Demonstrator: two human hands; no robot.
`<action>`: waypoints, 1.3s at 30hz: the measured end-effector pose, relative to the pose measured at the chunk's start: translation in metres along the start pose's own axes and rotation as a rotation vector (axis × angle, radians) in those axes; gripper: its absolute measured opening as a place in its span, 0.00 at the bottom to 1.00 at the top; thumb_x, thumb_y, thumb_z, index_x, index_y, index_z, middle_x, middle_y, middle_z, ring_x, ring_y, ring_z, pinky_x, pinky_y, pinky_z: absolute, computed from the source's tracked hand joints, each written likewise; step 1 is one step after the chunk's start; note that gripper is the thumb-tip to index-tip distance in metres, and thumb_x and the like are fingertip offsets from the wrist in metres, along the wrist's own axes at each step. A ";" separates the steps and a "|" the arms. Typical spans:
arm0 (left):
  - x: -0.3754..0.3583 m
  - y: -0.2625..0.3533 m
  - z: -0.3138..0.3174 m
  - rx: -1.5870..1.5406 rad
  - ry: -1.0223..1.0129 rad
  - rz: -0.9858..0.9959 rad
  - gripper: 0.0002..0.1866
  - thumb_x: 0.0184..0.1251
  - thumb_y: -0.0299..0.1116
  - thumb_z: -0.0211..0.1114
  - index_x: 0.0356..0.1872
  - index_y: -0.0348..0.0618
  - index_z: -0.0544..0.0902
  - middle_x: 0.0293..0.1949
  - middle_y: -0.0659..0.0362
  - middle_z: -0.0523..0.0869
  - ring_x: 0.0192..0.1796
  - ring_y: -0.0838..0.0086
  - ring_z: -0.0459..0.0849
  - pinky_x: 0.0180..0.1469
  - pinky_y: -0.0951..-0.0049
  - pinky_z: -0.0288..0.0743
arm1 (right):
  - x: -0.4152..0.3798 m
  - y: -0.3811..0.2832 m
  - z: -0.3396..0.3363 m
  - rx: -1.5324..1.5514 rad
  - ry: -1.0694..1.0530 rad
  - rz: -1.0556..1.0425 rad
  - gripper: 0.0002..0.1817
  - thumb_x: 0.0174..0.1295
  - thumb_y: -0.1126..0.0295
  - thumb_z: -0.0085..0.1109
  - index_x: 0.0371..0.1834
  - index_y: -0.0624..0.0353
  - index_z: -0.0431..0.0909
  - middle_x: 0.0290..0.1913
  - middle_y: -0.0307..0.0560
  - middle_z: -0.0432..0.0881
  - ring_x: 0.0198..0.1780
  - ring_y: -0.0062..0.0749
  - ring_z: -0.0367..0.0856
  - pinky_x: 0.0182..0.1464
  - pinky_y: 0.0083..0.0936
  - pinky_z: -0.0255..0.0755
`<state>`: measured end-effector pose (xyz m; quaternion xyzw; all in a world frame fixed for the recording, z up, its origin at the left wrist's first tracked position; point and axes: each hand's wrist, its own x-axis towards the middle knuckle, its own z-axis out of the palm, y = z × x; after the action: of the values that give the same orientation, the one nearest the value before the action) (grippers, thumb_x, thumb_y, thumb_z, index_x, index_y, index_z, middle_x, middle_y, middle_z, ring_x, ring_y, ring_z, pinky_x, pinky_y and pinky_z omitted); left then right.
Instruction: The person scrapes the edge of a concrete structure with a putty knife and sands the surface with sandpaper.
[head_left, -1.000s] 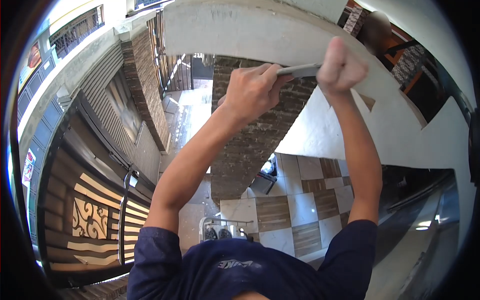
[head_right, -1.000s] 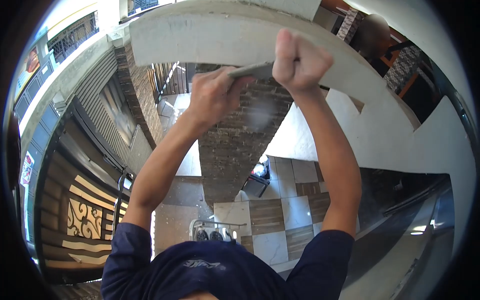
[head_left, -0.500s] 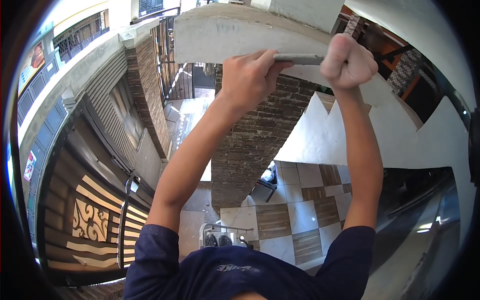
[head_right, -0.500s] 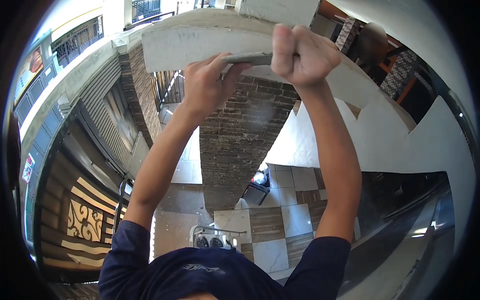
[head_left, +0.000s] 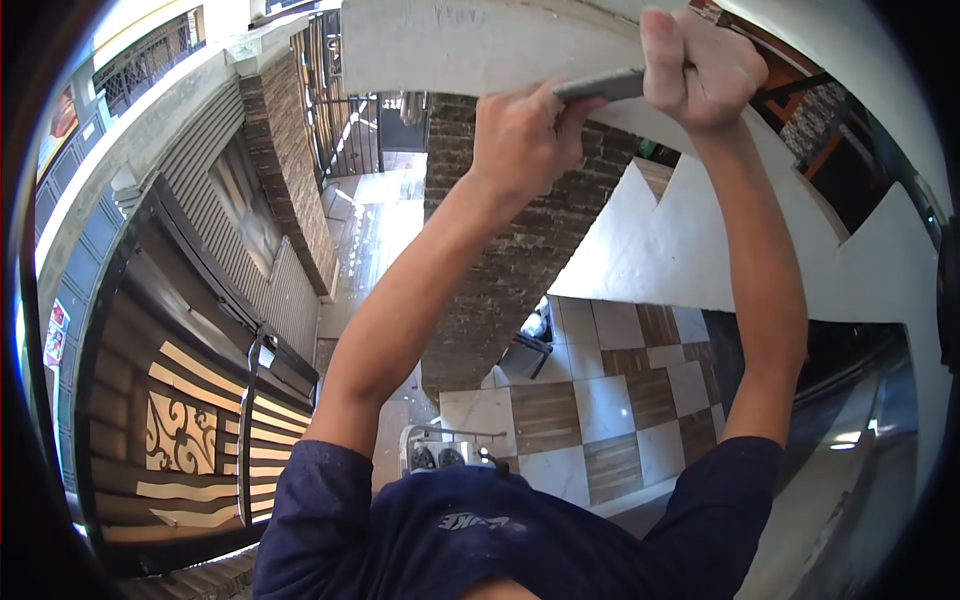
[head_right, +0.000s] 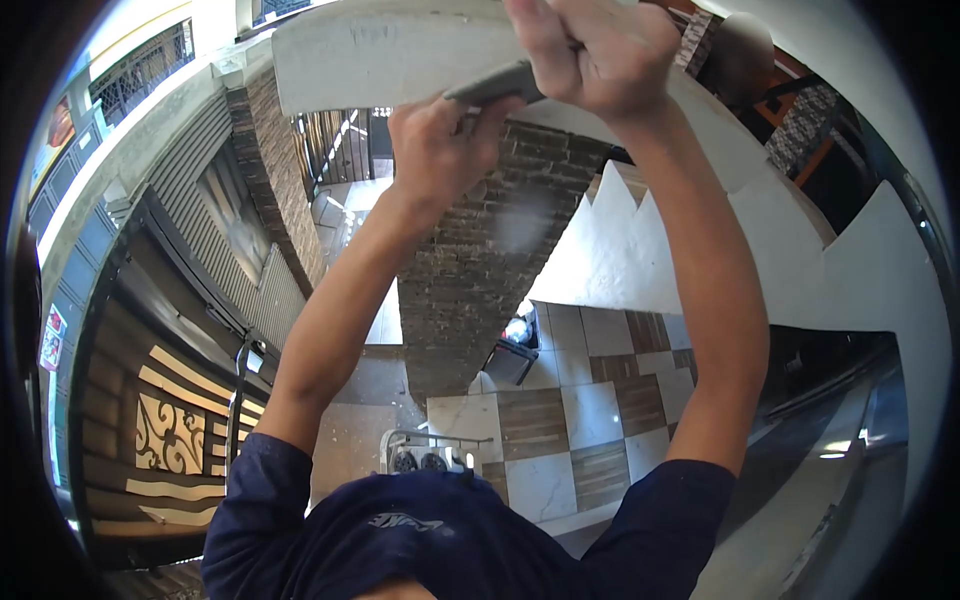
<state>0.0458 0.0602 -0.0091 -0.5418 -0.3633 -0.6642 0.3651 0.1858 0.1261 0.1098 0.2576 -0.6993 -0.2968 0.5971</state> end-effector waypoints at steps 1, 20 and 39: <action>-0.001 0.001 -0.002 0.017 -0.010 -0.007 0.05 0.61 0.31 0.72 0.31 0.43 0.86 0.19 0.55 0.83 0.18 0.60 0.81 0.22 0.64 0.73 | 0.006 -0.030 -0.027 0.285 0.014 0.244 0.17 0.68 0.76 0.57 0.19 0.64 0.72 0.16 0.43 0.72 0.16 0.25 0.69 0.20 0.24 0.62; 0.010 0.008 -0.020 -0.042 -0.184 0.040 0.09 0.64 0.36 0.71 0.30 0.45 0.82 0.22 0.56 0.85 0.23 0.60 0.84 0.24 0.64 0.77 | 0.004 -0.008 -0.017 -0.116 0.012 0.063 0.23 0.68 0.75 0.54 0.11 0.60 0.66 0.12 0.41 0.61 0.11 0.31 0.64 0.16 0.26 0.60; 0.003 -0.007 -0.015 -0.015 -0.310 -0.117 0.07 0.63 0.35 0.71 0.39 0.45 0.88 0.20 0.52 0.84 0.20 0.55 0.82 0.25 0.61 0.75 | 0.015 0.016 0.017 0.003 -0.077 -0.230 0.24 0.64 0.70 0.67 0.12 0.58 0.65 0.12 0.39 0.61 0.11 0.24 0.58 0.15 0.25 0.53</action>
<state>0.0328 0.0500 -0.0091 -0.6184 -0.4412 -0.5954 0.2615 0.1668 0.1281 0.1295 0.3257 -0.6879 -0.3719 0.5314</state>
